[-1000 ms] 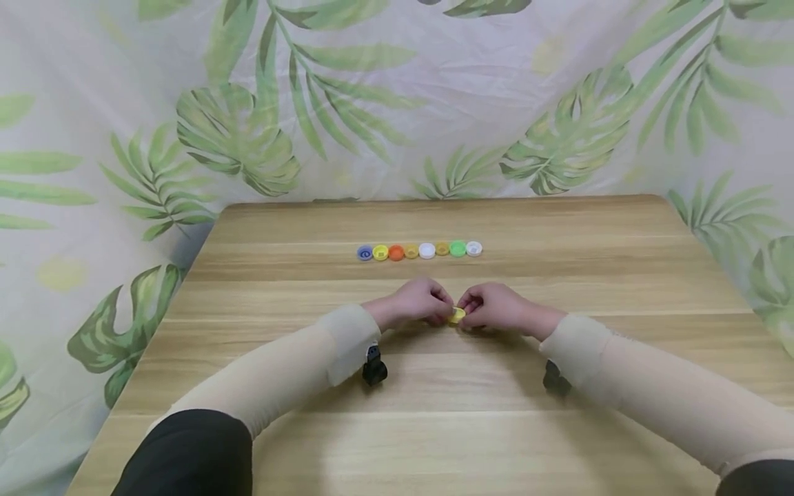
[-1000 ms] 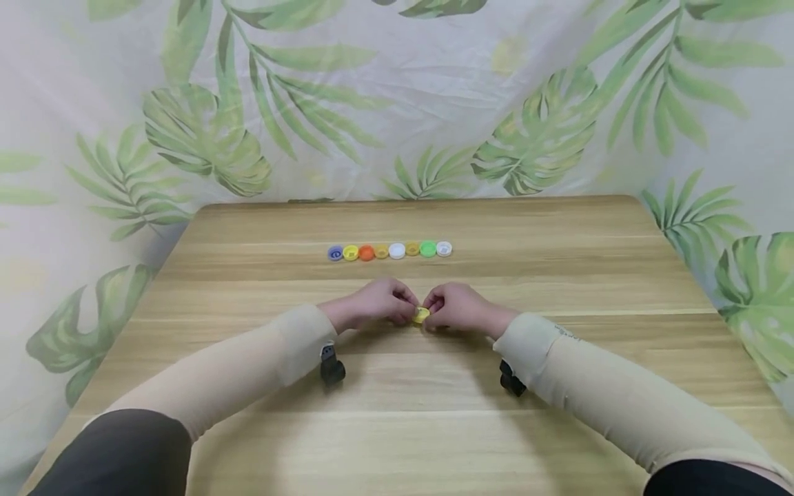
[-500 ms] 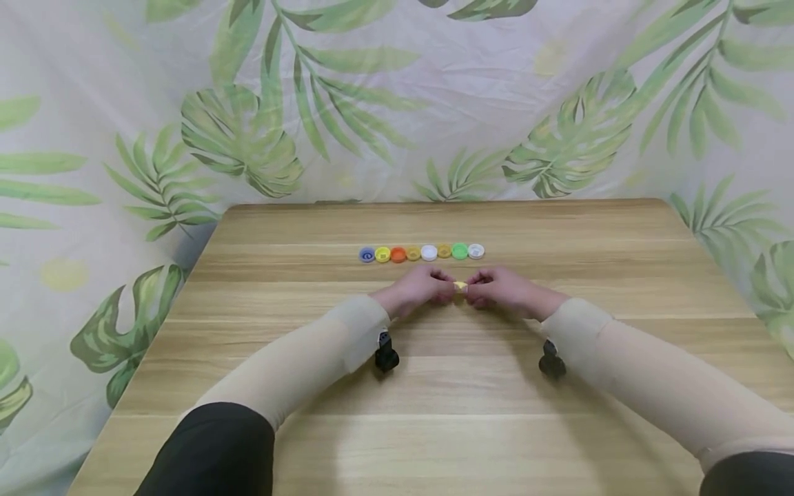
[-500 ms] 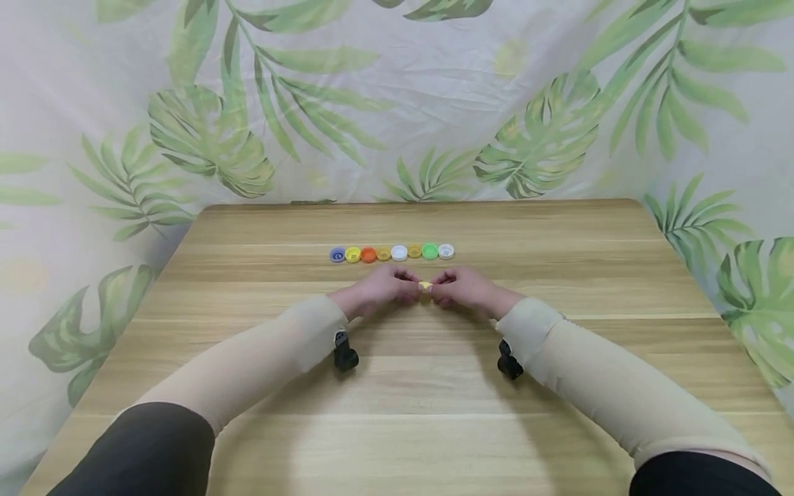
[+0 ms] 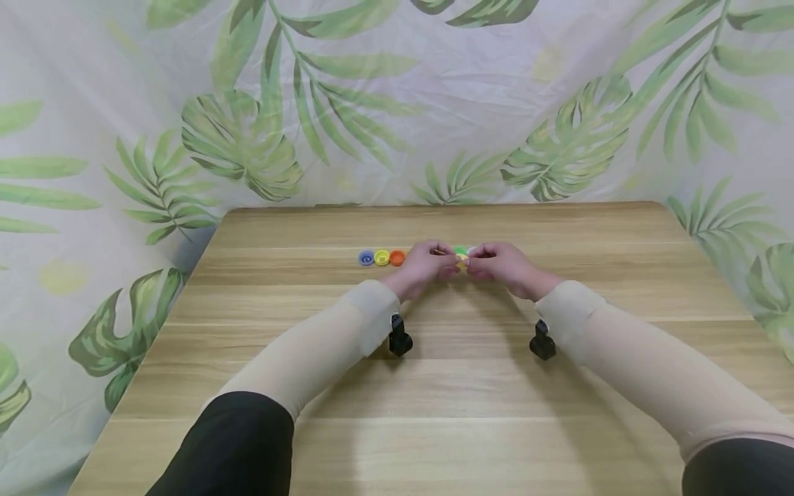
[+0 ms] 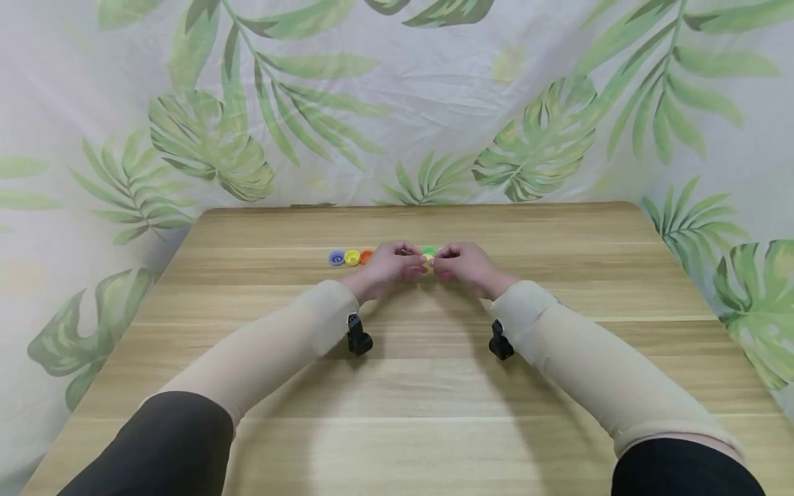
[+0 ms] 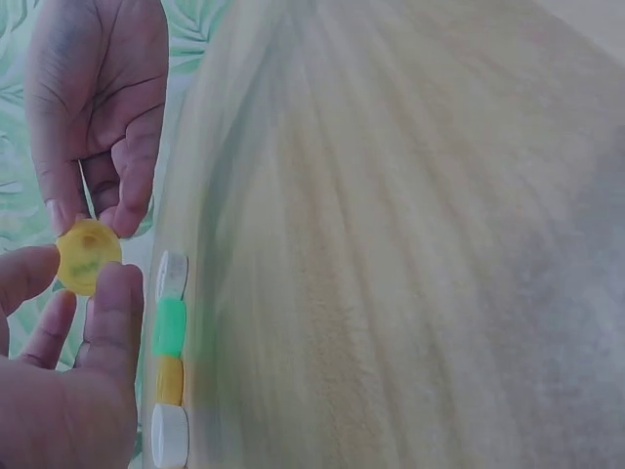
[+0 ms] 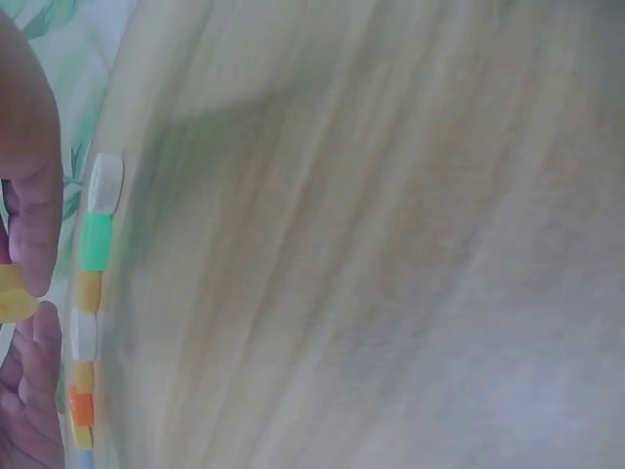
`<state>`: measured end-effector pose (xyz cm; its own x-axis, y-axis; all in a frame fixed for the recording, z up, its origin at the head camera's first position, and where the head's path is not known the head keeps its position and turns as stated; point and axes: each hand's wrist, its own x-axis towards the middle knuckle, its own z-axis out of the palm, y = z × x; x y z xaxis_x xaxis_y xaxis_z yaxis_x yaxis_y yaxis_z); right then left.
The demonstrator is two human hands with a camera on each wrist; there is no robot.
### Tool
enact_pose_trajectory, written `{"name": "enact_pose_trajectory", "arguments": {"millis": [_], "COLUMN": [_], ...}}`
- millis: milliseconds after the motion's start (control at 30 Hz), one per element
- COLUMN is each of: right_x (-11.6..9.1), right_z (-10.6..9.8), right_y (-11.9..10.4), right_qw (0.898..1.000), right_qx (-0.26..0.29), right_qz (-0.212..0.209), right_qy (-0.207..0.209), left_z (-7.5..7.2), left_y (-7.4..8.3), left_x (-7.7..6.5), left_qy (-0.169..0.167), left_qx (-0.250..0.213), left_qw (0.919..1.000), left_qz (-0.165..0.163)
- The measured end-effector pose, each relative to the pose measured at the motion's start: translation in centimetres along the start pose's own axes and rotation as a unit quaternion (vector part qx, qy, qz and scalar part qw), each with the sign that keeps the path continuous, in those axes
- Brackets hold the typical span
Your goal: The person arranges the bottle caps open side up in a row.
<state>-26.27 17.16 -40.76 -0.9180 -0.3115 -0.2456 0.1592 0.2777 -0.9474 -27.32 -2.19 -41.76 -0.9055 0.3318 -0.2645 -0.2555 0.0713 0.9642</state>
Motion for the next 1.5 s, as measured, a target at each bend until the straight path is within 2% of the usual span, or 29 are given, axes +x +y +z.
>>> {"name": "enact_pose_trajectory", "arguments": {"millis": [400,667,967,1100,1333,1500], "right_x": [0.7,0.9,1.1,1.2,2.0,2.1], "right_z": [0.2,0.3,-1.0,-1.5,-3.0,-3.6], "right_y": [-0.7,-1.0,-1.4,-1.2,-1.0,-0.9], "right_qw": [0.999,0.998,0.997,0.996,0.991,0.99], "right_qx": [0.039,0.045,-0.001,-0.012,-0.079,-0.085], "right_qz": [0.008,0.02,0.016,0.017,0.021,0.026], "right_qy": [0.008,0.046,0.08,0.092,0.107,0.109], "left_z": [0.0,0.4,1.8,2.7,4.4,5.5], "left_y": [0.4,0.6,1.3,1.7,2.6,2.3], "left_x": [0.6,1.0,2.1,2.3,2.6,2.7], "left_qy": [0.033,0.059,0.076,0.081,0.083,0.088], "left_qx": [-0.023,-0.003,0.023,0.046,0.028,0.04], "left_qw": [0.9991,0.998,0.9968,0.9956,0.9962,0.9953], "left_qz": [-0.014,-0.022,0.01,0.007,-0.006,-0.008]}}
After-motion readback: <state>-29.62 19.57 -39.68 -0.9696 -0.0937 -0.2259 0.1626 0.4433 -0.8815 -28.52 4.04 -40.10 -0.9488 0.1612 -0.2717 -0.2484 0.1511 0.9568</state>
